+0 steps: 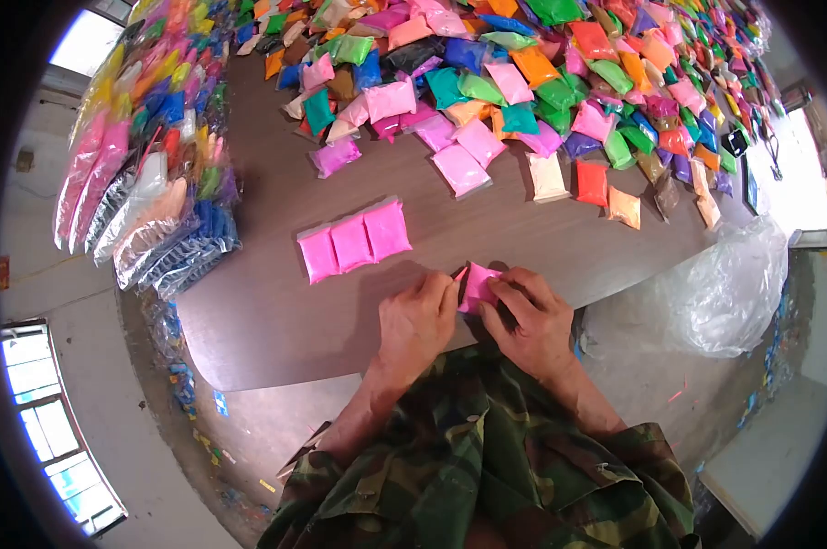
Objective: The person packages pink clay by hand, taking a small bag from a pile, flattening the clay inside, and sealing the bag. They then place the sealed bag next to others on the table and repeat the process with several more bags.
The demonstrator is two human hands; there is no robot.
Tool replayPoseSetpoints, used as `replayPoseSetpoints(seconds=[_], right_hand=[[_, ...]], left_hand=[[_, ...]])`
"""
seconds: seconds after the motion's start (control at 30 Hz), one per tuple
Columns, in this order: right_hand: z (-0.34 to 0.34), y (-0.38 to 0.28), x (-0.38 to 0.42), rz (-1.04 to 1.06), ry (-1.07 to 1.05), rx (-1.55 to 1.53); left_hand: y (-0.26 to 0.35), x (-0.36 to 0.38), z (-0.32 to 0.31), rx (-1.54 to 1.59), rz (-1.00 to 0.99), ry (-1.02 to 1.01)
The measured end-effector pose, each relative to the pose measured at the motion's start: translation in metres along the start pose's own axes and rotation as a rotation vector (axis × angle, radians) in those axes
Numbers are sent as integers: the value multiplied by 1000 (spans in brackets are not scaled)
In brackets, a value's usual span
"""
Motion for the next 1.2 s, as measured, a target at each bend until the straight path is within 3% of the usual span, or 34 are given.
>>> replayPoseSetpoints(seconds=[0.17, 0.27, 0.47, 0.87, 1.2], right_hand=[[-5, 4, 1, -86, -48, -40], [10, -10, -7, 99, 40, 23], [-10, -13, 2, 317, -170, 67], [-16, -19, 17, 298, -218, 234], [-6, -36, 7, 319, -270, 186]], left_hand=[[2, 6, 19, 143, 43, 81], [-17, 21, 27, 131, 77, 157], [-42, 33, 37, 213, 147, 223], [-39, 36, 35, 172, 30, 250], [-40, 40, 36, 181, 18, 287]])
Point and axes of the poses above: each hand's wrist, its own x-axis away from the middle knuckle, its own z-axis out of the back of the hand, y = z × x, the point moved 10 cm from there along -x, towards the middle knuckle, and after that the axes turned 7 degrees about x, right-handed, at the moved point
